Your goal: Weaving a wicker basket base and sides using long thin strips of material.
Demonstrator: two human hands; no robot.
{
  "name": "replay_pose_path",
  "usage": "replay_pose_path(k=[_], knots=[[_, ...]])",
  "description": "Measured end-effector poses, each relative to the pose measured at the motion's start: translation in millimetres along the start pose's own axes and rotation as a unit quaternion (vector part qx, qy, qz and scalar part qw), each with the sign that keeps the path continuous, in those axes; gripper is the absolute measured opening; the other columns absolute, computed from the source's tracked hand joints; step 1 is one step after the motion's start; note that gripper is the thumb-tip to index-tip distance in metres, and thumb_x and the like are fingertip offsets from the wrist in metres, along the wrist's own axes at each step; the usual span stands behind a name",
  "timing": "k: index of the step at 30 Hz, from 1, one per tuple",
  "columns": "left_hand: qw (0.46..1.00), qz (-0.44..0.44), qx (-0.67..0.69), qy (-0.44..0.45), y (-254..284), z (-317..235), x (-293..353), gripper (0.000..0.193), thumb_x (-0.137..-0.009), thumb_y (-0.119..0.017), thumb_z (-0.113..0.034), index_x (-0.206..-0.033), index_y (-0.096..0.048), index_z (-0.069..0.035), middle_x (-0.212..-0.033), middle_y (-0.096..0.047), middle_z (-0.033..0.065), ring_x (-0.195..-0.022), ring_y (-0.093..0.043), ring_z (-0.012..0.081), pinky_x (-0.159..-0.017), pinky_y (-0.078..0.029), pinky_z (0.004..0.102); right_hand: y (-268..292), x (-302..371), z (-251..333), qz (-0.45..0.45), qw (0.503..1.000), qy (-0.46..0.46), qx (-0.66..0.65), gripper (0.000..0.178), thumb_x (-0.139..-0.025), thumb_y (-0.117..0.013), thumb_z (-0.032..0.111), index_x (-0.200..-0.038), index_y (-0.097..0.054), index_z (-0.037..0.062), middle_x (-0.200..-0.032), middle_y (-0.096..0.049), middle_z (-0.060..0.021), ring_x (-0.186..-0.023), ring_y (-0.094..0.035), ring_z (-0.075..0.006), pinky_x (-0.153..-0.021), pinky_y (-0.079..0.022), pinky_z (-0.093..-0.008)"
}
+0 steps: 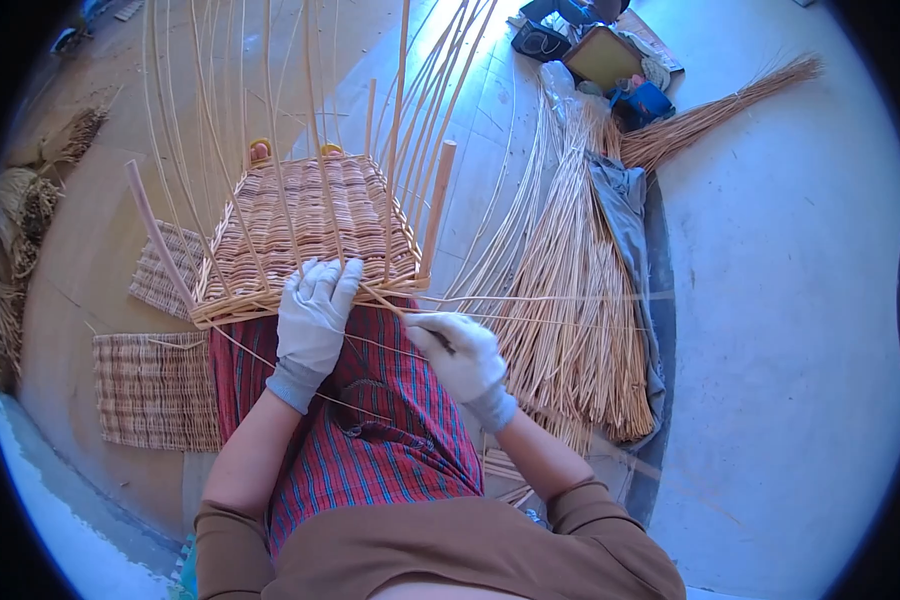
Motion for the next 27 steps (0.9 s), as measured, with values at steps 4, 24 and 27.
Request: replay_pose_path(k=[4,24,27], knots=[[0.997,-0.01,-0.05,-0.056,6,-5,-1,0.048,-0.091,-0.059,-0.017,-0.139,-0.058,-0.009,-0.122,-0.064,0.0083,-0.119,-0.061,0.0272,-0.101,-0.047,0.0453,-9,4,13,-0.08,0.991,0.067,0.089,0.022,-0.092,-0.075,0.015,-0.111,-0.075,0.002,-0.098,-0.076,-0.016,-0.088,-0.075,-0.0262,-0.079,-0.059,-0.0356],[0.999,-0.016,0.045,-0.003,-4,-2,0,0.071,-0.087,-0.067,-0.012,-0.154,-0.046,-0.016,-0.11,-0.066,0.0046,-0.107,-0.065,0.0253,-0.095,-0.047,0.0432,-35,-150,48,-0.066,0.952,0.026,0.296,0.077,-0.09,-0.071,0.006,-0.159,-0.038,0.0129,-0.145,-0.057,-0.0173,-0.11,-0.068,-0.0332,-0.096,-0.055,-0.0342],[0.999,-0.028,-0.015,-0.025,5,-4,-2,0.064,-0.088,-0.065,-0.012,-0.151,-0.051,-0.017,-0.11,-0.066,0.0053,-0.108,-0.066,0.0246,-0.101,-0.046,0.0463,-4,-101,33,-0.209,0.964,0.148,-0.066,0.065,-0.092,-0.071,0.008,-0.153,-0.049,0.0154,-0.132,-0.066,-0.0142,-0.106,-0.071,-0.0295,-0.091,-0.056,-0.0383]])
Point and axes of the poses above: each hand's wrist, its own x-axis away from the middle knuckle, its own y-axis out of the back of the hand, z = x × y, the point moved 6 cm from there along -x, towards the middle knuckle
